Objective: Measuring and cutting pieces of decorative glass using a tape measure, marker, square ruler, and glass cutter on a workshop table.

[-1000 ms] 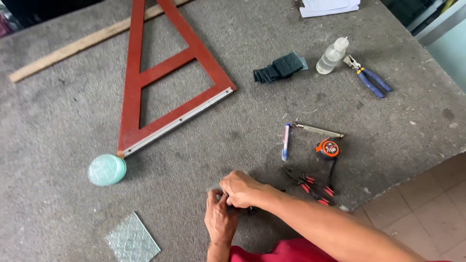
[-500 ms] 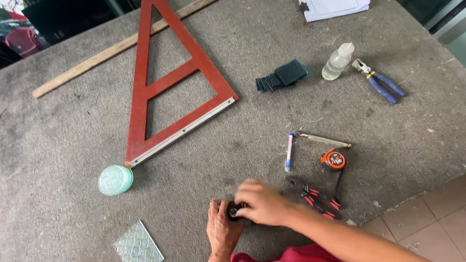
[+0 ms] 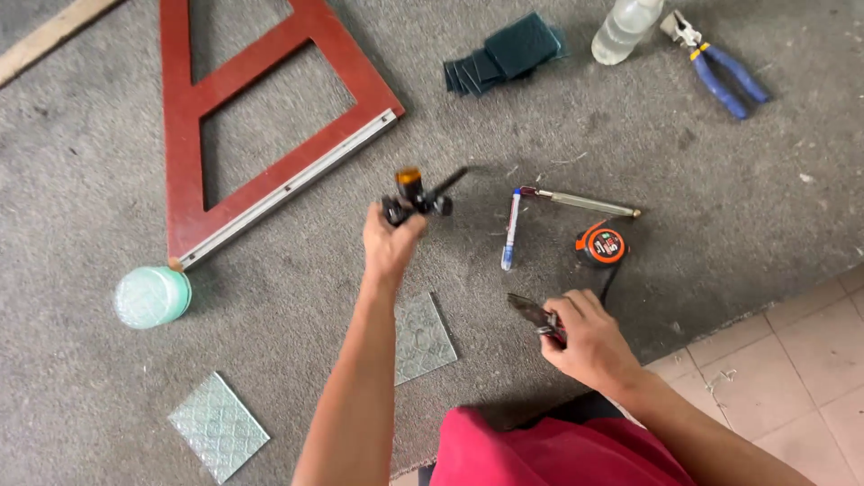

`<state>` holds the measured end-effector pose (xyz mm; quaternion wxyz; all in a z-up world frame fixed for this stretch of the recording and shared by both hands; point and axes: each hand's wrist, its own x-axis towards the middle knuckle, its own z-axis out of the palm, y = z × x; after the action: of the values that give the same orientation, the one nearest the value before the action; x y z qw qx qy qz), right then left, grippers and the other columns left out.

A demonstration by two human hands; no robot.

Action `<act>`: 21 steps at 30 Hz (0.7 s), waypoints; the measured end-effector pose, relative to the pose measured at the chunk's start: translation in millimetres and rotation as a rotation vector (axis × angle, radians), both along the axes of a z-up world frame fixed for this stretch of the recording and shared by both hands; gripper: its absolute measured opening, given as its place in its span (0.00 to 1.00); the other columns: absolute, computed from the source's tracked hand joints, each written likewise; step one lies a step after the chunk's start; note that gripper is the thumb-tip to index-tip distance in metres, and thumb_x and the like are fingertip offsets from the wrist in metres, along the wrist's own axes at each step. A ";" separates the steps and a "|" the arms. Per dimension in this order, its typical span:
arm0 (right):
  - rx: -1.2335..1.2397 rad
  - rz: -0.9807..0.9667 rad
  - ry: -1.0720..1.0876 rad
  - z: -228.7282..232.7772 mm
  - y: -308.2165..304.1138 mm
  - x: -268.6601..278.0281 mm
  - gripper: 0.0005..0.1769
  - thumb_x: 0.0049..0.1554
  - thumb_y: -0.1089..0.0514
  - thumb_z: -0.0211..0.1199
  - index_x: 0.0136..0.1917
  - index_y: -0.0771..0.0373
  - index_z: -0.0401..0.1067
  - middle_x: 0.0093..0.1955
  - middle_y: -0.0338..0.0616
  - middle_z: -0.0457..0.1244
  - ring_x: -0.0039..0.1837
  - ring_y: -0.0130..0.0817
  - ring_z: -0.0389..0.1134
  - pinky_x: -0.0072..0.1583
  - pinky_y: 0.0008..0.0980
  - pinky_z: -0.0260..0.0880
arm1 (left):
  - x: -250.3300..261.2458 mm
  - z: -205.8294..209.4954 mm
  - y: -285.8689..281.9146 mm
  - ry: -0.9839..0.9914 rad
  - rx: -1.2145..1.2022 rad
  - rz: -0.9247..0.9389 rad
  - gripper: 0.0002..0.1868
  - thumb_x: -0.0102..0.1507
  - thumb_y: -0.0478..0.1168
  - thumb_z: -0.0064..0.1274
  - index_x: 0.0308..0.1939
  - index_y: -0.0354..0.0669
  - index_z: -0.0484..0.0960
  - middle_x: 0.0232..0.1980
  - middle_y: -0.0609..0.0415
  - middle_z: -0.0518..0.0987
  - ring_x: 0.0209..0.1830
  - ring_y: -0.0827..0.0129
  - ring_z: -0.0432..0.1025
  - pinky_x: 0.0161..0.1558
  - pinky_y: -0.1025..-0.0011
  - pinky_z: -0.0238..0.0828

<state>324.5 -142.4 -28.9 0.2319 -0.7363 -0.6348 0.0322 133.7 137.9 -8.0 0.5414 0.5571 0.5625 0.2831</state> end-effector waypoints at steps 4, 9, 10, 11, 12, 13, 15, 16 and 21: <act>0.147 -0.173 -0.012 6.1 -9.6 69.1 0.26 0.37 0.51 0.74 0.50 0.53 0.76 0.40 0.38 0.61 0.46 0.39 0.65 0.53 0.37 0.69 | 8.9 -24.0 56.9 0.034 0.092 0.141 0.25 0.50 0.47 0.62 0.47 0.37 0.79 0.42 0.43 0.80 0.48 0.57 0.74 0.48 0.58 0.70; 0.035 -0.264 -0.162 4.2 12.7 205.5 0.18 0.54 0.61 0.77 0.54 0.69 0.77 0.43 0.49 0.64 0.44 0.45 0.64 0.49 0.41 0.66 | -27.9 9.7 60.9 0.299 -0.055 0.190 0.32 0.54 0.49 0.61 0.59 0.34 0.77 0.47 0.46 0.82 0.42 0.65 0.77 0.42 0.72 0.75; 0.059 -0.255 -0.241 -19.8 17.2 240.2 0.20 0.55 0.59 0.79 0.57 0.70 0.77 0.44 0.48 0.66 0.44 0.44 0.65 0.51 0.40 0.69 | -32.6 14.9 60.4 0.324 -0.103 0.172 0.30 0.56 0.48 0.61 0.58 0.34 0.78 0.48 0.45 0.82 0.42 0.65 0.77 0.41 0.71 0.75; 0.059 -0.242 -0.234 -33.7 23.4 258.4 0.20 0.55 0.59 0.79 0.57 0.70 0.77 0.44 0.48 0.66 0.44 0.44 0.65 0.51 0.40 0.69 | -41.1 9.9 58.7 0.330 -0.106 0.186 0.30 0.56 0.48 0.61 0.58 0.34 0.78 0.48 0.45 0.82 0.42 0.65 0.77 0.41 0.71 0.75; 0.014 -0.235 -0.245 -48.1 30.3 275.9 0.20 0.55 0.56 0.80 0.56 0.68 0.77 0.44 0.46 0.65 0.43 0.42 0.65 0.50 0.38 0.69 | -50.1 4.7 57.0 0.431 -0.016 0.178 0.33 0.55 0.54 0.62 0.58 0.39 0.76 0.52 0.43 0.75 0.45 0.60 0.75 0.45 0.65 0.74; -0.035 -0.226 -0.255 -63.3 35.3 291.4 0.21 0.56 0.53 0.80 0.56 0.66 0.77 0.43 0.44 0.65 0.41 0.40 0.65 0.49 0.36 0.69 | -60.8 -0.7 52.7 0.536 0.069 0.168 0.37 0.53 0.59 0.64 0.59 0.44 0.74 0.57 0.41 0.68 0.48 0.54 0.73 0.49 0.59 0.73; -0.051 -0.242 -0.337 -62.8 46.7 285.5 0.23 0.56 0.49 0.79 0.59 0.62 0.80 0.51 0.49 0.65 0.51 0.46 0.65 0.56 0.39 0.70 | -61.3 80.0 25.4 0.365 0.032 0.221 0.32 0.56 0.51 0.62 0.60 0.41 0.75 0.53 0.44 0.73 0.48 0.59 0.75 0.49 0.65 0.78; -0.061 -0.272 -0.428 -61.4 52.4 284.3 0.26 0.56 0.44 0.78 0.63 0.58 0.82 0.58 0.53 0.64 0.60 0.52 0.65 0.62 0.43 0.70 | -58.8 119.7 13.7 0.183 0.005 0.261 0.27 0.59 0.43 0.61 0.60 0.37 0.75 0.49 0.47 0.77 0.49 0.63 0.76 0.49 0.71 0.83; -0.246 0.007 -0.155 32.5 122.7 173.8 0.25 0.56 0.55 0.69 0.66 0.63 0.74 0.58 0.51 0.65 0.59 0.46 0.66 0.63 0.44 0.67 | -136.9 268.4 -40.3 0.070 0.248 0.255 0.15 0.66 0.49 0.57 0.51 0.46 0.76 0.47 0.56 0.79 0.47 0.71 0.72 0.55 0.66 0.72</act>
<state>498.3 -19.7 3.6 0.0900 -0.7573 -0.6446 0.0537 -3.1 97.5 260.4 0.4081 0.5533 0.6080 0.3971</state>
